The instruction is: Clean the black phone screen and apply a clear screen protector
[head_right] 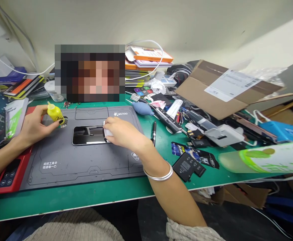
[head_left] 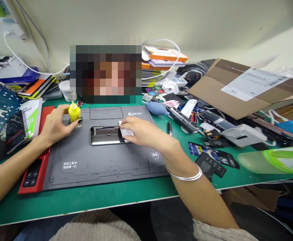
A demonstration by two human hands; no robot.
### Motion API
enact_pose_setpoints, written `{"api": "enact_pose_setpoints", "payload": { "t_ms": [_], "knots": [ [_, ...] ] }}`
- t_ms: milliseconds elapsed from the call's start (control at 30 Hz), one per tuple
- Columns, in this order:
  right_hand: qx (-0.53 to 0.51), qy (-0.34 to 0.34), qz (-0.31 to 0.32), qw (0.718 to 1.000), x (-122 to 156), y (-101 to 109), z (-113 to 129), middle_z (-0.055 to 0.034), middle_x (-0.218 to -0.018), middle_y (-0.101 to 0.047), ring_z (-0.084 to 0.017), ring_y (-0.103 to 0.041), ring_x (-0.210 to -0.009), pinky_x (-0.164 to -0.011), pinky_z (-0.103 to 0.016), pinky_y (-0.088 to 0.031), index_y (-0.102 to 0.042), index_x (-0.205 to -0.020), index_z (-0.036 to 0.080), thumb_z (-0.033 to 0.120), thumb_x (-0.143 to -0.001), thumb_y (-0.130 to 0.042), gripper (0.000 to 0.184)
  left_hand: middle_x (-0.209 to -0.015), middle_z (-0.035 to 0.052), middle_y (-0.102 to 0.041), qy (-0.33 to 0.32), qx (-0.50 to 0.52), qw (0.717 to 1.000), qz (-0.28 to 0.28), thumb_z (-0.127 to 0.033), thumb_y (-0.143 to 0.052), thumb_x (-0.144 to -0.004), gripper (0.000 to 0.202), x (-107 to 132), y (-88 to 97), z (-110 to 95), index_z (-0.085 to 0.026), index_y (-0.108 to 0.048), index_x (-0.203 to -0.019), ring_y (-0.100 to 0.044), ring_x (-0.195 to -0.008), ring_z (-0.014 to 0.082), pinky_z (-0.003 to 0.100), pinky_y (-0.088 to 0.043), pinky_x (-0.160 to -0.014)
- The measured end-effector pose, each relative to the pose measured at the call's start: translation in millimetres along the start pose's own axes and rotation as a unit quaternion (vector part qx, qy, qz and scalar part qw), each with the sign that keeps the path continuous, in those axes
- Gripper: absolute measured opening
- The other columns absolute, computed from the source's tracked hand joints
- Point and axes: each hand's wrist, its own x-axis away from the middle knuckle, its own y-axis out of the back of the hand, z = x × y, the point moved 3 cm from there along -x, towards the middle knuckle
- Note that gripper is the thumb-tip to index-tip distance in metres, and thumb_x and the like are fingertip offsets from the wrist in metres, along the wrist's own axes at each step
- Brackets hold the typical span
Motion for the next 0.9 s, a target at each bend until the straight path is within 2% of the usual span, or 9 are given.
{"api": "enact_pose_setpoints", "payload": {
  "t_ms": [167,300,433,533,733,900],
  "knots": [
    [-0.011,0.001,-0.003,1.0,0.1,-0.5,-1.0,-0.0125,-0.121,-0.066,-0.029,-0.063,-0.11,-0.089,-0.041,-0.054,-0.072,-0.102,0.017,0.014,-0.085,-0.058,0.022,-0.105,0.0057,-0.074,0.031,0.065,0.997,0.006,-0.039,-0.07,-0.081,0.045,-1.2,-2.7,3.9,-0.023,-0.049,-0.117,-0.074,-0.094,0.0242,0.035,-0.061,-0.077],
    [-0.014,-0.001,0.0,1.0,-0.1,-0.9,-1.1,-0.0128,-0.121,-0.065,-0.029,-0.063,-0.111,-0.09,-0.042,-0.054,-0.072,-0.103,0.017,0.013,-0.085,-0.058,0.023,-0.1,0.0064,-0.074,0.052,0.047,0.997,0.022,-0.041,-0.072,-0.079,0.046,-2.2,-5.4,8.0,-0.023,-0.048,-0.114,-0.075,-0.087,0.0257,0.036,-0.061,-0.071],
    [-0.01,-0.003,0.002,1.0,-0.2,-1.1,-0.9,-0.0131,-0.123,-0.065,-0.03,-0.062,-0.111,-0.091,-0.043,-0.054,-0.071,-0.105,0.016,0.013,-0.086,-0.057,0.024,-0.104,0.0107,-0.073,0.09,0.025,0.993,0.065,-0.041,-0.073,-0.077,0.052,-3.3,-8.2,9.9,-0.02,-0.046,-0.117,-0.074,-0.095,0.0308,0.041,-0.061,-0.076],
    [-0.009,-0.003,-0.002,1.0,-0.1,-0.9,-0.6,-0.012,-0.123,-0.065,-0.029,-0.062,-0.111,-0.091,-0.042,-0.054,-0.071,-0.104,0.018,0.014,-0.086,-0.058,0.023,-0.103,0.0126,-0.072,0.129,0.003,0.988,0.082,-0.043,-0.073,-0.077,0.054,-3.8,-8.0,11.3,-0.019,-0.047,-0.118,-0.074,-0.094,0.0336,0.043,-0.06,-0.075],
    [-0.014,-0.002,0.001,1.0,-0.1,-1.0,-1.0,-0.0127,-0.122,-0.065,-0.029,-0.063,-0.111,-0.091,-0.042,-0.054,-0.071,-0.104,0.017,0.014,-0.086,-0.057,0.024,-0.106,0.0114,-0.074,0.135,0.005,0.99,0.04,-0.041,-0.074,-0.078,0.06,-2.6,-7.0,19.4,-0.02,-0.045,-0.126,-0.074,-0.096,0.0306,0.039,-0.06,-0.076],
    [-0.02,0.004,-0.009,1.0,-0.2,-1.5,-1.2,-0.0123,-0.12,-0.066,-0.028,-0.063,-0.109,-0.089,-0.042,-0.054,-0.072,-0.102,0.018,0.013,-0.085,-0.057,0.023,-0.111,0.0128,-0.071,0.12,-0.021,0.992,0.021,-0.046,-0.077,-0.076,0.073,-1.9,-8.2,19.7,-0.017,-0.043,-0.134,-0.071,-0.098,0.0308,0.041,-0.059,-0.078]
  ]
}}
